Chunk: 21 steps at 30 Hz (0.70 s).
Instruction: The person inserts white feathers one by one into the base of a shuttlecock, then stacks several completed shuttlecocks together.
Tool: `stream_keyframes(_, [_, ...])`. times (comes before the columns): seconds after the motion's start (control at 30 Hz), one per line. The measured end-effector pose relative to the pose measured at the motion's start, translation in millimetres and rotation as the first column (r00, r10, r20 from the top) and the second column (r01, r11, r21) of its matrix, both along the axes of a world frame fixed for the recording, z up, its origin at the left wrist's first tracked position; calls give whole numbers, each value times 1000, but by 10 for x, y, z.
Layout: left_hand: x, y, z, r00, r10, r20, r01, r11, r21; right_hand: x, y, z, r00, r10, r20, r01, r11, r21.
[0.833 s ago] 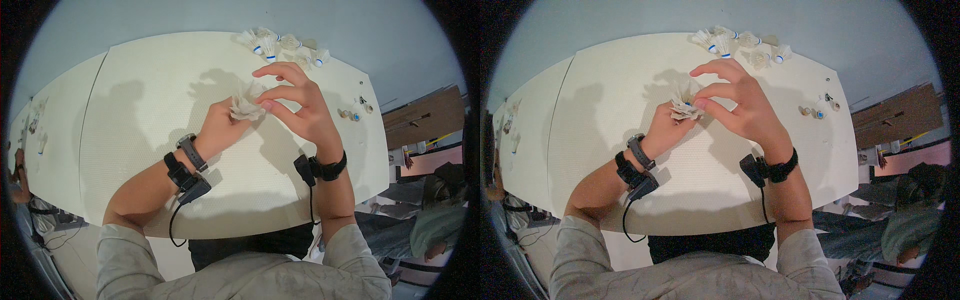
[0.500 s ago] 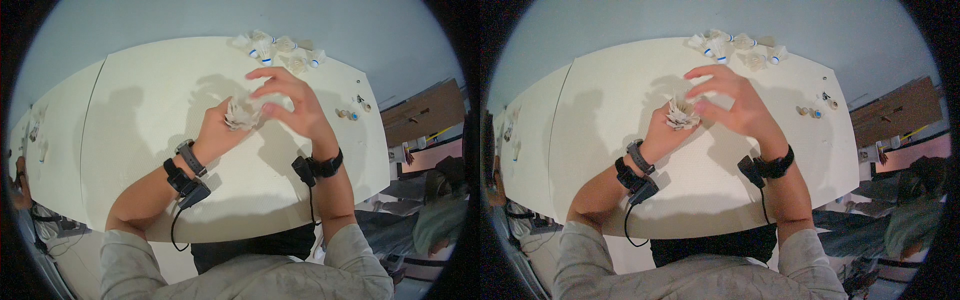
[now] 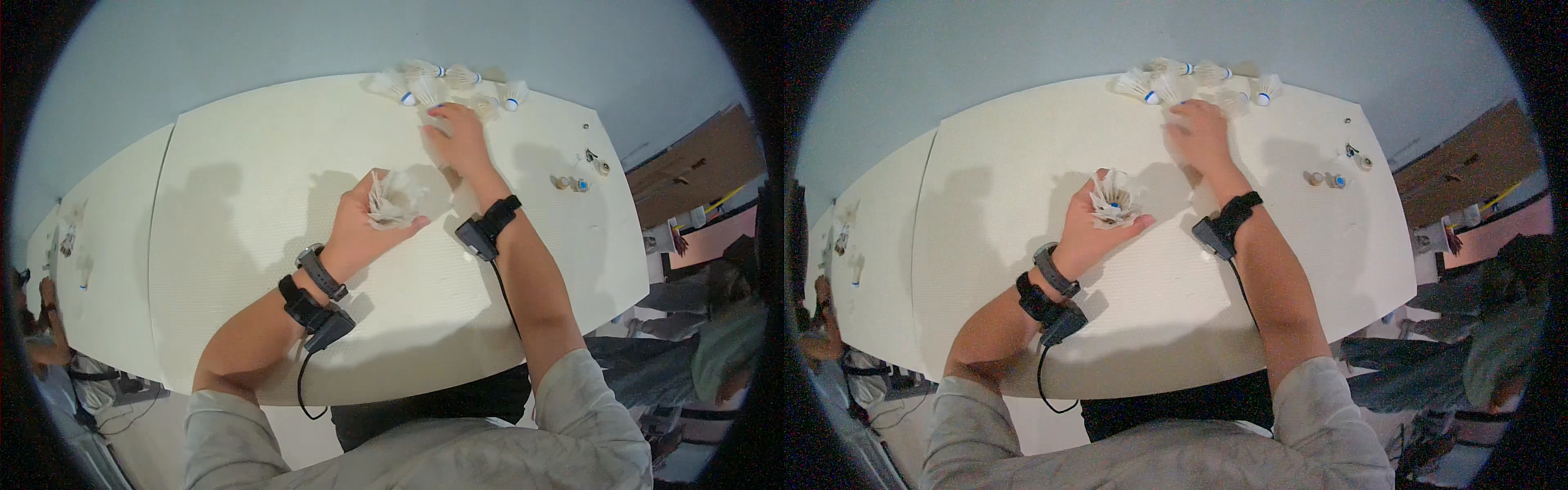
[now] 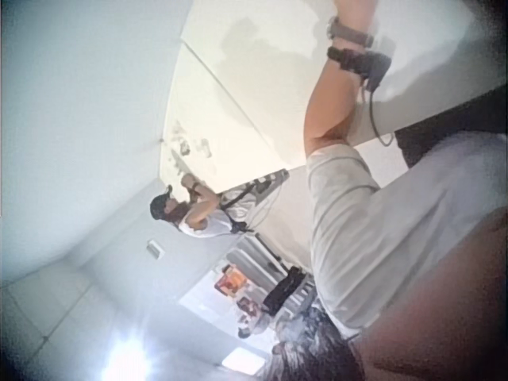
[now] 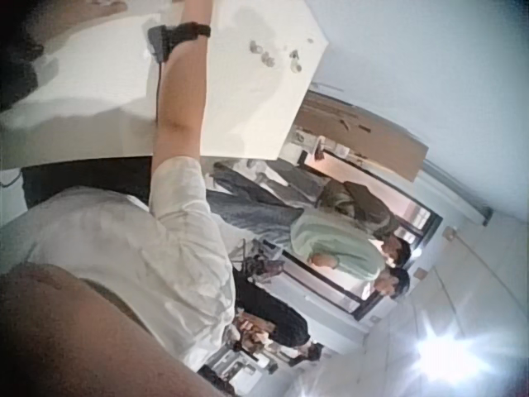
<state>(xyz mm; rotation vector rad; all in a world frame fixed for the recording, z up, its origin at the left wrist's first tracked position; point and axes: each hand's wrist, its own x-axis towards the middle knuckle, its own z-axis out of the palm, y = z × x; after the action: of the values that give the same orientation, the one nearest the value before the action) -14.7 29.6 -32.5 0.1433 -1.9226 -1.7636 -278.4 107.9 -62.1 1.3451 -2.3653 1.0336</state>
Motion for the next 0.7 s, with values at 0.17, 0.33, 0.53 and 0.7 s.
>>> stream_keyframes(0.17, [60,-29,34,998,31,57,-28,998,-62,188,100,296,900,-69,431,152,975,-162])
stream_keyframes(0.33, [28,-27,19,1000,22,20,-21,999,-40,275,139,773,680,530,506,-137,771,-622])
stream_keyframes(0.53, [9,-39,-60,1000,28,-7,-28,999,-33,1010,328,1530,500,721,480,-370,679,-634])
stream_keyframes(0.7, [21,-29,-47,999,33,-10,-33,999,7,1200,275,1454,423,804,418,-501,592,-631])
